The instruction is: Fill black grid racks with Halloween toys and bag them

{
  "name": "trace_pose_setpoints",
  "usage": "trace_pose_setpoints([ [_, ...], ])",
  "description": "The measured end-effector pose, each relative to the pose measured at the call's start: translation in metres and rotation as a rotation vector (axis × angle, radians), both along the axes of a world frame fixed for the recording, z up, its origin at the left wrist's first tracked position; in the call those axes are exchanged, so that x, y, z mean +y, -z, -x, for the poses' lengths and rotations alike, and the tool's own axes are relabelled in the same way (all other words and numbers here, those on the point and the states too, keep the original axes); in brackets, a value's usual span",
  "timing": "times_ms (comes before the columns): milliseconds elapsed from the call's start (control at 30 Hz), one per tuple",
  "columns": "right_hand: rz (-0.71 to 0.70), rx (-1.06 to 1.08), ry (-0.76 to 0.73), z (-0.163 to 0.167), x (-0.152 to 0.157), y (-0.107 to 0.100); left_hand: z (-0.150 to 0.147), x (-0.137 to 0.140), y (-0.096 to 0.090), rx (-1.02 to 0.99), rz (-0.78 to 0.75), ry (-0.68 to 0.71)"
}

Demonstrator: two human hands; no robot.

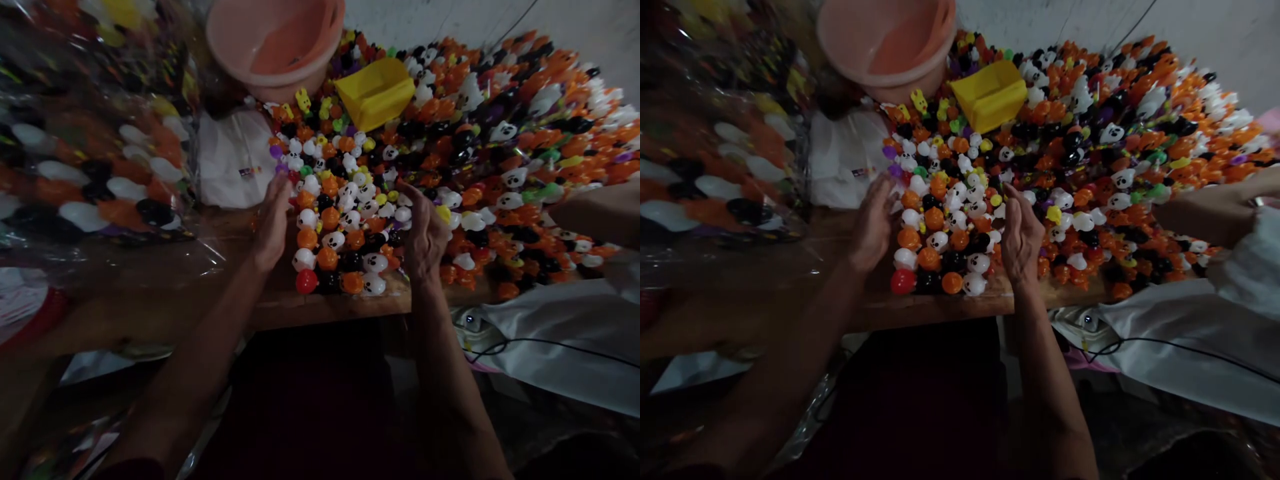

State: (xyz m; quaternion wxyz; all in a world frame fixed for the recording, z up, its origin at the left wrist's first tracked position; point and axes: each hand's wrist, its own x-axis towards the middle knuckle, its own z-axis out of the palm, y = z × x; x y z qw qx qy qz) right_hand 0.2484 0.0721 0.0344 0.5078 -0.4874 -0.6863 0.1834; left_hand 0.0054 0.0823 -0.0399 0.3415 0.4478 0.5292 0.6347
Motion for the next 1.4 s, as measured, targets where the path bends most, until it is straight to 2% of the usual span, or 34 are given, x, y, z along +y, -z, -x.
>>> trace_pose_setpoints([
  [33,-0.03,-0.038,0.023,-0.004,-0.008,0.0,0.002,-0.008,0.0,-0.031,0.001,-0.012],
  [100,-0.059,-0.156,-0.032,-0.009,-0.018,0.002,0.003,-0.026,-0.005,-0.017,-0.041,-0.012],
  [200,-0.08,-0.33,-0.175,-0.008,-0.013,0.003,0.002,-0.042,-0.028,0.273,-0.225,0.048],
  [267,-0.079,-0.452,-0.197,-0.003,0.002,0.0,0.004,-0.041,-0.047,0.517,-0.286,0.143],
  [333,-0.08,-0.56,-0.177,0.003,0.019,-0.003,0.005,-0.032,-0.062,0.694,-0.282,0.23],
  [433,-0.087,-0.674,-0.198,0.011,0.041,-0.006,0.0,-0.014,-0.071,0.819,-0.217,0.304],
  [567,-0.098,-0.741,-0.288,0.018,0.053,-0.002,-0.016,-0.005,-0.077,0.966,-0.069,0.284],
  [800,-0.162,-0.733,-0.3,0.019,0.06,0.001,-0.023,-0.004,-0.091,1.064,0.078,0.346],
  [867,-0.175,-0.668,-0.302,0.019,0.055,-0.006,-0.02,-0.005,-0.088,1.015,0.032,0.327],
  [933,-0.184,-0.609,-0.271,0.018,0.046,-0.016,-0.02,-0.011,-0.084,0.929,-0.103,0.252],
  [1067,-0.19,-0.56,-0.151,0.01,0.019,-0.039,-0.015,-0.045,-0.078,0.764,-0.449,0.032],
  [1133,-0.221,-0.557,-0.125,0.004,0.004,-0.046,-0.007,-0.071,-0.074,0.744,-0.545,-0.011],
  [1200,-0.27,-0.561,-0.135,0.0,-0.011,-0.051,0.009,-0.099,-0.069,0.791,-0.547,-0.048],
  [1267,-0.304,-0.566,-0.156,0.002,-0.026,-0.055,0.028,-0.124,-0.063,0.842,-0.481,-0.101],
  [1333,-0.339,-0.566,-0.211,0.013,-0.041,-0.06,0.048,-0.148,-0.058,0.869,-0.401,-0.142],
  [1400,-0.37,-0.534,-0.326,0.033,-0.056,-0.062,0.064,-0.171,-0.052,0.858,-0.319,-0.176],
])
